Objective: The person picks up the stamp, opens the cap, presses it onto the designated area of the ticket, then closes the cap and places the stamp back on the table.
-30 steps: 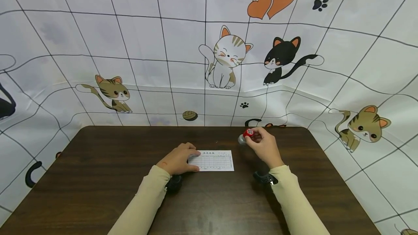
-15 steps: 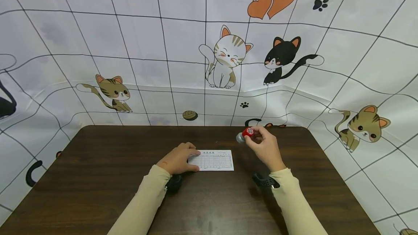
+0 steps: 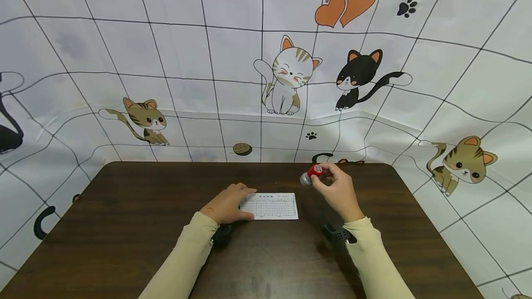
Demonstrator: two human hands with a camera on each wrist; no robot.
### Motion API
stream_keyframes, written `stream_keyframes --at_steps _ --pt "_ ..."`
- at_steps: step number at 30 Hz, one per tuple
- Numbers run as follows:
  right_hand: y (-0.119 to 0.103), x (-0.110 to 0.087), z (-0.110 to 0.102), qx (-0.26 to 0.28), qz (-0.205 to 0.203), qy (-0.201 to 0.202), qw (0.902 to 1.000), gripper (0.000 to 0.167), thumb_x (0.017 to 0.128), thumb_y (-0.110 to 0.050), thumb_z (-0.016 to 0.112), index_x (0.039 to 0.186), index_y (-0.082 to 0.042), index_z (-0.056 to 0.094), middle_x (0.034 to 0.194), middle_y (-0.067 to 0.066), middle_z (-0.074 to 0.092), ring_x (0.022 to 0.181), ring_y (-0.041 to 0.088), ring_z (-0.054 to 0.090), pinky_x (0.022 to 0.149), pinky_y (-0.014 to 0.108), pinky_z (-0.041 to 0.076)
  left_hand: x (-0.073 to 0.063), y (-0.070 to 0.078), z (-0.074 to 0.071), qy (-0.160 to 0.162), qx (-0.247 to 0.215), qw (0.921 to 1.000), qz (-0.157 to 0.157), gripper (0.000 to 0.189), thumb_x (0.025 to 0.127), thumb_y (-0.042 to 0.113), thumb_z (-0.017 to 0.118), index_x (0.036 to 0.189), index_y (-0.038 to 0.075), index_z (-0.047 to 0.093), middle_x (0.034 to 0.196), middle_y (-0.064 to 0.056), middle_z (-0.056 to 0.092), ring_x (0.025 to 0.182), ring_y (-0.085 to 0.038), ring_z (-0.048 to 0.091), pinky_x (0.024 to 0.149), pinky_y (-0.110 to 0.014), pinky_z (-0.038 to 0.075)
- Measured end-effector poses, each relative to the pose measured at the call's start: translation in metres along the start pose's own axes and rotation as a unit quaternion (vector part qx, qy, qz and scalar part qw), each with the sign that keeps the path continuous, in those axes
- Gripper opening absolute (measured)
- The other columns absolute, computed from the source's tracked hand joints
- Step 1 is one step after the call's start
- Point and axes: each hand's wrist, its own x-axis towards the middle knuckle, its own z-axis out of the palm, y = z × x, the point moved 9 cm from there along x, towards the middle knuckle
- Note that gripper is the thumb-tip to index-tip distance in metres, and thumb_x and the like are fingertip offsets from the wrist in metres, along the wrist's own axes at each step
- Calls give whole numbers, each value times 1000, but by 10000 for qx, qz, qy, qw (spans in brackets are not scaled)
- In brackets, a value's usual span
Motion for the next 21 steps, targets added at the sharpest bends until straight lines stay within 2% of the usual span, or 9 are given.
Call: stream_keyframes --at_steps 4,11,21 --pt "1 0 1 -35 -80 -35 10000 29 91 -6 74 119 -2 69 105 12 73 89 23 66 79 20 54 -1 1 0 31 17 10000 1 73 86 40 85 148 13 58 143 -11 56 130 -31 53 107 -47 47" --pt "1 1 3 -65 -178 -137 9997 43 91 -6 73 134 -7 68 107 11 73 90 22 66 79 23 55 -3 1 0 40 -24 10000 -6 70 87 39 85 146 11 60 141 -11 57 127 -31 54 104 -47 49" --pt "0 0 6 -165 -58 -139 9997 29 91 -6 76 119 -4 69 108 13 73 89 24 69 78 24 57 -3 1 0 11 9 10000 -42 67 87 41 84 142 10 64 142 -10 55 126 -30 54 103 -46 49"
